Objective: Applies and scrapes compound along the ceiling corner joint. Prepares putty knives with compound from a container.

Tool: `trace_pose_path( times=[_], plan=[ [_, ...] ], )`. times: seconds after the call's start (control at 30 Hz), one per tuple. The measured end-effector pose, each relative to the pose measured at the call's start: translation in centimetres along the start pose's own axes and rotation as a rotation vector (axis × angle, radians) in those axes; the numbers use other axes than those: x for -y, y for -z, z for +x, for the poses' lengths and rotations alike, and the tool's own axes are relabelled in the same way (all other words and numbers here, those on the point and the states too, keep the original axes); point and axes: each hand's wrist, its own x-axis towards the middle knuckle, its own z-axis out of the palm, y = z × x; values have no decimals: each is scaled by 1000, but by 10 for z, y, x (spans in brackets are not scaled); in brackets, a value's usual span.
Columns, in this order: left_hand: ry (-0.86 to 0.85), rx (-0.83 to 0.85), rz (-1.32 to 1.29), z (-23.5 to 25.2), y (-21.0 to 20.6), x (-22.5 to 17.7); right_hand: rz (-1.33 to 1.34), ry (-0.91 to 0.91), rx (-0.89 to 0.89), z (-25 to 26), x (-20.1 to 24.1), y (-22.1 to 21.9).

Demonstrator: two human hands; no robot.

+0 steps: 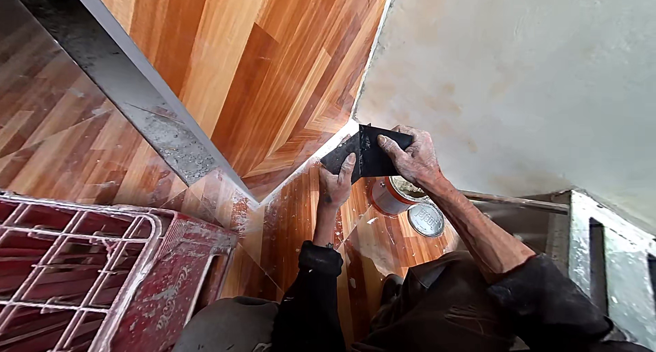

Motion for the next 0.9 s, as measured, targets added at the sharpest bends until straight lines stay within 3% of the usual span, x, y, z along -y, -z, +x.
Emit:
trace_pose_path(
  times=[0.27, 0.43, 0.5, 0.57, 0.67, 0.9],
  plan=[
    [151, 149, 266, -5, 11, -14, 101, 139, 101, -2, 14, -7],
    [110, 298, 277, 3, 19, -18, 131, 189, 203, 12, 8, -1],
    [107, 264, 218, 4, 18, -17, 127, 172, 176, 12, 6, -2],
    [92, 123, 144, 3, 12, -13, 59, 96, 55, 7, 5, -4],
    [74, 45, 169, 1, 7, -9, -47, -28, -100, 6, -2, -5],
    [142, 217, 297, 0, 7, -6, 49, 55, 72, 1, 11, -6]
  ],
)
